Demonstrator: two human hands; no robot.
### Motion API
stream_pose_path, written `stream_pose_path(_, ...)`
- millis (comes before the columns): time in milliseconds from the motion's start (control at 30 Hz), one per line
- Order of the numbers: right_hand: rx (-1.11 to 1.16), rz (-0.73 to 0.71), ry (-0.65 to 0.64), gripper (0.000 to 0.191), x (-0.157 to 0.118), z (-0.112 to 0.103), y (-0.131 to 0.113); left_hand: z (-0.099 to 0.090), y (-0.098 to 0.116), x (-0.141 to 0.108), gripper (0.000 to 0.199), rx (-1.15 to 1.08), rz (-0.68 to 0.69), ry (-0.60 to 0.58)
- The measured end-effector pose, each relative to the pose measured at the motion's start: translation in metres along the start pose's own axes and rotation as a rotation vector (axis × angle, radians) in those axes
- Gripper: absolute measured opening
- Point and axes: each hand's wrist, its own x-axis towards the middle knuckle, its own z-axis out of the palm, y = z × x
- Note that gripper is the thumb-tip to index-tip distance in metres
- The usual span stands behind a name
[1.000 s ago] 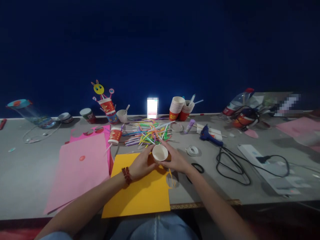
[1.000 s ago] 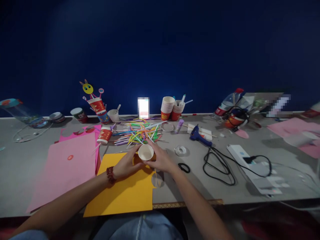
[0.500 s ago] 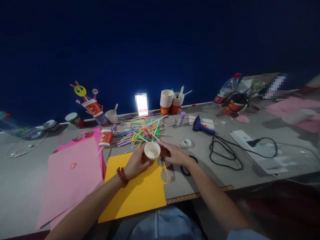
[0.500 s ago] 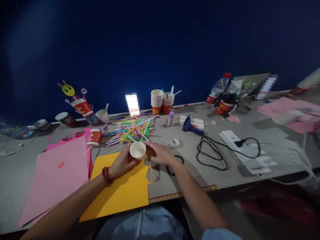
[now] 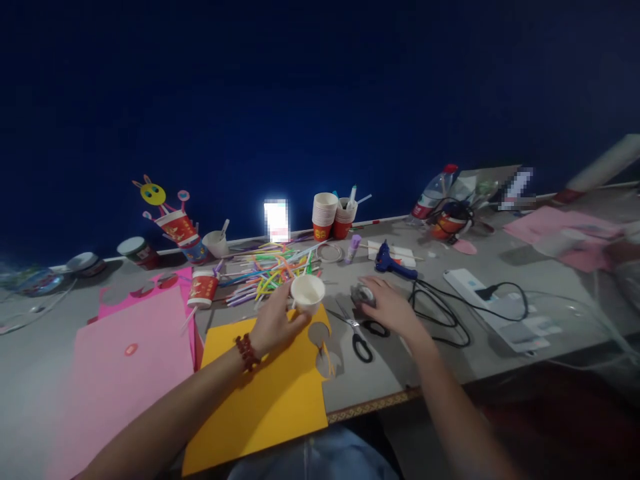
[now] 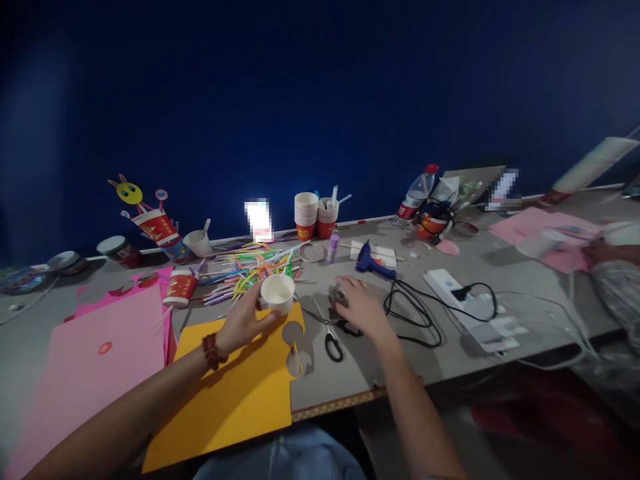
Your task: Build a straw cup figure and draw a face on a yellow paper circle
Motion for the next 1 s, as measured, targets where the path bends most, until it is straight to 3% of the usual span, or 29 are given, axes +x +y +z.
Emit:
stream_pose_path(100,-0.012,0.019,-0.033,0.049,-0.010,0.005,0.011,0.026,0.018,0.040,0.075,0.055,0.078,0.011)
stream_pose_path(233,0.024,0.074,0.062,0.047,-0.024,0.001,0.018,0.076,0.034,0.086,0.090,0.171,-0.054,-0.021)
stream_pose_path(333,0.091,0.086,0.099,0.049,-0.037,-0.009,0.024,0.103,0.033,0.102,0.092,0.188,-0.099,-0.033)
stream_pose_path(433,0.155,0.084,0.106,0.052,-0.049,-0.015,0.024,0.110,0.028,0.104,0.093,0.179,-0.107,-0.040)
stream_pose_path(533,0.214,0.126,0.146,0.058,-0.056,-0.018,0.012,0.097,0.031,0.093,0.090,0.139,-0.044,-0.028)
stream_pose_path(633,0.265,0.111,0.171,0.061,-0.055,-0.019,-0.016,0.067,0.044,0.067,0.070,0.086,0.091,-0.043)
stream_pose_path(700,0.288,0.047,0.154,0.064,-0.052,-0.019,-0.040,0.042,0.051,0.045,0.056,0.056,0.206,-0.106)
stream_pose_path(767,0.315,-0.041,0.113,0.067,-0.047,-0.016,-0.065,0.018,0.053,0.023,0.052,-0.016,0.303,-0.262)
stream_pose_path(900,0.373,-0.215,0.026,0.077,-0.037,0.002,-0.106,-0.016,0.038,-0.009,0.040,-0.065,0.217,-0.335)
stream_pose_path(1000,0.385,-0.250,-0.037,0.079,-0.030,0.017,-0.121,-0.025,0.016,-0.024,0.042,-0.101,0.171,-0.333)
